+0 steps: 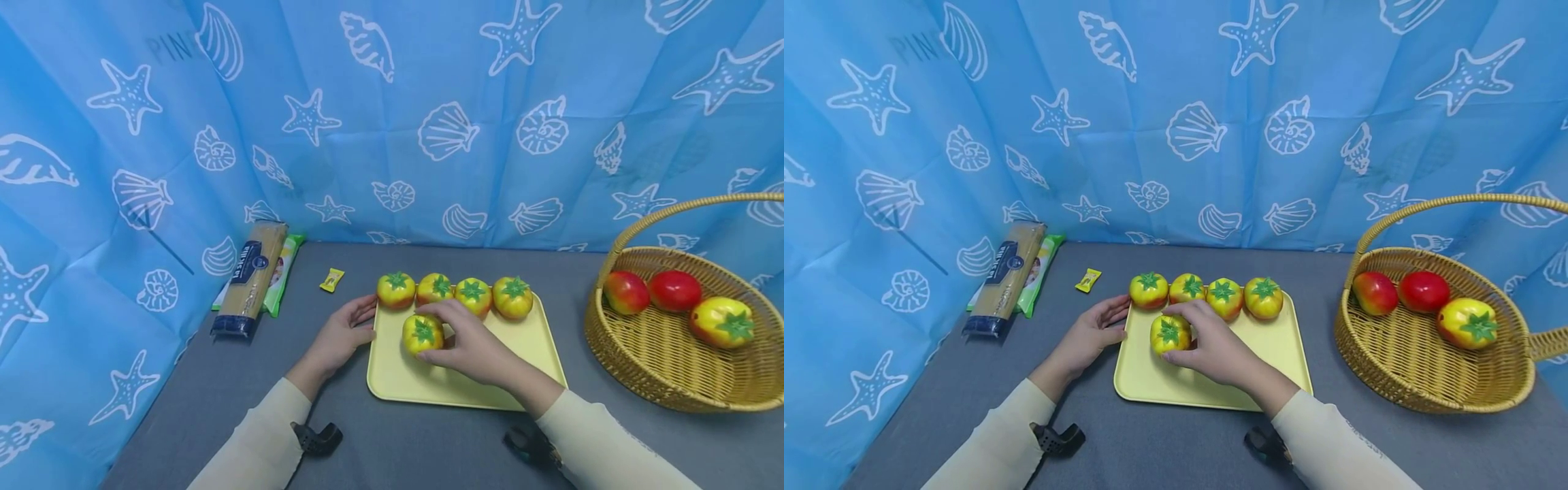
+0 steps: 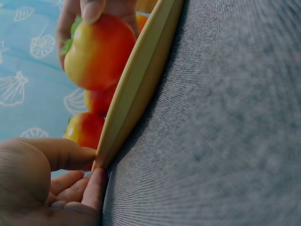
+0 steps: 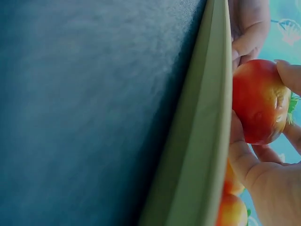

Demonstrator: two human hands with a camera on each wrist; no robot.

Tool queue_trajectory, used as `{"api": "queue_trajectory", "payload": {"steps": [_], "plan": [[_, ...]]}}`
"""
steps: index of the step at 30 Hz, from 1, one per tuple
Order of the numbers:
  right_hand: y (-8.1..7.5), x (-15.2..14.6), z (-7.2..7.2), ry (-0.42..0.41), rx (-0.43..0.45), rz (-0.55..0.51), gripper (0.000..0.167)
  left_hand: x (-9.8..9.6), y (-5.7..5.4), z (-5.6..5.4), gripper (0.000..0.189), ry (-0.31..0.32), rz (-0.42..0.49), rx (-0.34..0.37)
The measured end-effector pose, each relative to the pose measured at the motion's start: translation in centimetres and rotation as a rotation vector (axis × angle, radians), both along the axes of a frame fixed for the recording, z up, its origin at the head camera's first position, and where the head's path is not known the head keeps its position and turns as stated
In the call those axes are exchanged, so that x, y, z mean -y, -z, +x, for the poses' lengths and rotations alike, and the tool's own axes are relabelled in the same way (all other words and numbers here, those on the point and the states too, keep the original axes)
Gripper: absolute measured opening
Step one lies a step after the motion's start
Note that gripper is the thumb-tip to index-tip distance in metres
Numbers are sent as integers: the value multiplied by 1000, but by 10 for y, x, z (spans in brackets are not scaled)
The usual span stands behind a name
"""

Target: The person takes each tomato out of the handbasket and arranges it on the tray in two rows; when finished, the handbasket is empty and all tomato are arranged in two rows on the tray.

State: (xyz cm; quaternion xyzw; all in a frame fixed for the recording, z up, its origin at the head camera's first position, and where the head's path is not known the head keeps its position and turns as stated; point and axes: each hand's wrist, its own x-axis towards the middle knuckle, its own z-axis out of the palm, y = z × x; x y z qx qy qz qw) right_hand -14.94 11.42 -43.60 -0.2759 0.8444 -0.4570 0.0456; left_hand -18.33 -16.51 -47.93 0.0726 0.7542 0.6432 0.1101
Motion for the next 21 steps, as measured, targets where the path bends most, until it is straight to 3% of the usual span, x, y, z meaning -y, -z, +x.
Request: {"api": "queue_trajectory", "payload": {"steps": [9, 21], "plan": [[1, 21, -10, -7, 13, 31, 66, 1, 0, 0, 74, 9, 11, 0], [6, 40, -17, 61, -13, 75, 68, 0, -2, 1, 73, 11, 1, 2]]}}
